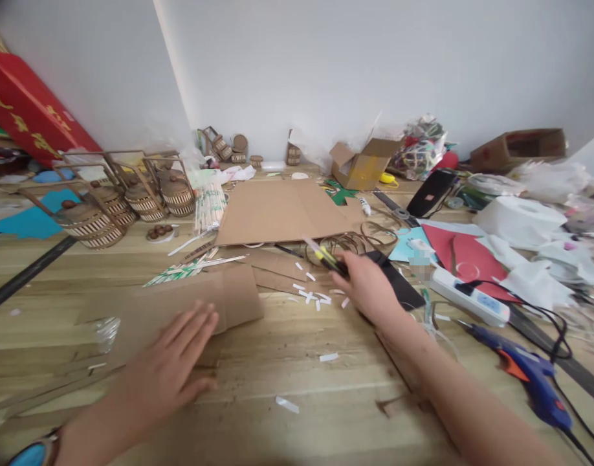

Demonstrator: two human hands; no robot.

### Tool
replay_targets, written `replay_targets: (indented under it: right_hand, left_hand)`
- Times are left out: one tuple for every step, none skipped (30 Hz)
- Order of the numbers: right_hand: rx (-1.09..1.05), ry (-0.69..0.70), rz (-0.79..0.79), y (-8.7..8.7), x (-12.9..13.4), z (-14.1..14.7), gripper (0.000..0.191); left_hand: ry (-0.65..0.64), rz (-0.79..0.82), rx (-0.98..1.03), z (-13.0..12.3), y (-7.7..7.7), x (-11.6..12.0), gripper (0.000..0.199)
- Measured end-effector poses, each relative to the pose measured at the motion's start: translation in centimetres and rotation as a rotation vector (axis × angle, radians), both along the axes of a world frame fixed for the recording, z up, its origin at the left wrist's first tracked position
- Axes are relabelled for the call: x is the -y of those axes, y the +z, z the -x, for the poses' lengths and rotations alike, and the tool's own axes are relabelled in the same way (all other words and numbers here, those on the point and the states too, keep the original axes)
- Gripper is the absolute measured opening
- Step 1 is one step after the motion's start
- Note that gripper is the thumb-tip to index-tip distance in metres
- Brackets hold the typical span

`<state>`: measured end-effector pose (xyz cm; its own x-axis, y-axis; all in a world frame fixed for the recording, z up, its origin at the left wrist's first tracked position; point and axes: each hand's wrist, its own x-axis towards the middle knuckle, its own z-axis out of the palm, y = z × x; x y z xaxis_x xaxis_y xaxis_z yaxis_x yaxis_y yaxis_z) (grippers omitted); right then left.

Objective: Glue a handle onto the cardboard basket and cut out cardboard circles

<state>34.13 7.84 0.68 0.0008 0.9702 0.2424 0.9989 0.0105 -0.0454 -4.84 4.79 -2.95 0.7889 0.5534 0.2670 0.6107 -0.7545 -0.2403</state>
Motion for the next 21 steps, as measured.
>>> replay_targets:
  right_hand:
    - [0.008, -0.015, -0.015, 0.9, -2.0, -0.2, 0.034]
    - [0.020, -0.028, -0.022, 1.6, -4.1, -0.4, 0.033]
    - [0.032, -0.039, -0.022, 2.1, -6.4, -0.4, 0.030]
    - [0.042, -0.044, -0.014, 2.4, -8.6, -0.3, 0.027]
    - [0.051, -0.050, -0.003, 2.4, -10.6, -0.1, 0.025]
    - [0.057, -0.051, 0.007, 2.2, -12.4, 0.2, 0.026]
    - [0.059, -0.050, 0.018, 1.9, -13.7, 0.5, 0.027]
    - [0.058, -0.044, 0.025, 1.4, -14.7, 0.7, 0.028]
    - [0.053, -0.032, 0.028, 1.0, -15.2, 0.9, 0.029]
    - [0.046, -0.013, 0.025, 0.5, -15.2, 0.9, 0.030]
    - [0.037, 0.018, 0.023, 0.1, -14.9, 0.9, 0.031]
    - [0.025, 0.066, 0.027, -0.3, -14.2, 0.7, 0.030]
    - [0.012, 0.129, 0.045, -0.6, -13.4, 0.5, 0.027]
    - [-0.005, 0.206, 0.077, -0.9, -12.4, 0.2, 0.024]
    - [-0.023, 0.290, 0.125, -1.2, -11.3, -0.1, 0.025]
    - [-0.043, 0.366, 0.175, -1.5, -10.4, -0.4, 0.031]
    - [-0.063, 0.428, 0.220, -1.7, -9.5, -0.6, 0.038]
    - [-0.080, 0.472, 0.254, -2.0, -8.9, -0.8, 0.044]
    - [-0.095, 0.501, 0.275, -2.1, -8.5, -0.9, 0.050]
    - [-0.106, 0.518, 0.289, -2.3, -8.2, -1.0, 0.055]
    - [-0.112, 0.528, 0.297, -2.4, -8.2, -1.1, 0.058]
  left_hand:
    - [-0.046, 0.071, 0.017, -1.3, 0.3, -0.1, 0.081]
    - [-0.076, 0.143, 0.032, -2.9, 0.5, -0.4, 0.081]
    - [-0.095, 0.212, 0.046, -4.7, 0.8, -1.0, 0.080]
    - [-0.105, 0.298, 0.041, -6.6, 1.0, -1.9, 0.079]
    - [-0.102, 0.376, 0.030, -8.7, 1.1, -2.9, 0.082]
    - [-0.093, 0.436, 0.028, -10.8, 1.1, -4.0, 0.085]
    - [-0.065, 0.472, 0.045, -12.8, 1.0, -5.2, 0.085]
    - [-0.038, 0.485, 0.072, -14.7, 0.9, -6.2, 0.083]
    - [-0.020, 0.484, 0.083, -16.4, 0.6, -7.2, 0.083]
    - [0.002, 0.482, 0.091, -17.8, 0.3, -8.0, 0.083]
    - [0.027, 0.480, 0.100, -19.0, 0.0, -8.5, 0.082]
    - [0.058, 0.475, 0.108, -19.9, -0.4, -8.9, 0.081]
    - [0.081, 0.471, 0.115, -20.5, -0.8, -9.2, 0.081]
    - [0.097, 0.468, 0.120, -21.0, -1.2, -9.3, 0.080]
    - [0.106, 0.465, 0.125, -21.2, -1.6, -9.3, 0.080]
    - [0.106, 0.464, 0.128, -21.4, -1.9, -9.2, 0.081]
    - [0.102, 0.464, 0.130, -21.6, -2.1, -9.1, 0.081]
    - [0.097, 0.467, 0.131, -21.7, -2.3, -9.0, 0.082]
    - [0.093, 0.471, 0.129, -21.8, -2.4, -8.8, 0.084]
    - [0.089, 0.477, 0.126, -21.8, -2.4, -8.6, 0.086]
    - [0.082, 0.485, 0.120, -21.9, -2.4, -8.3, 0.088]
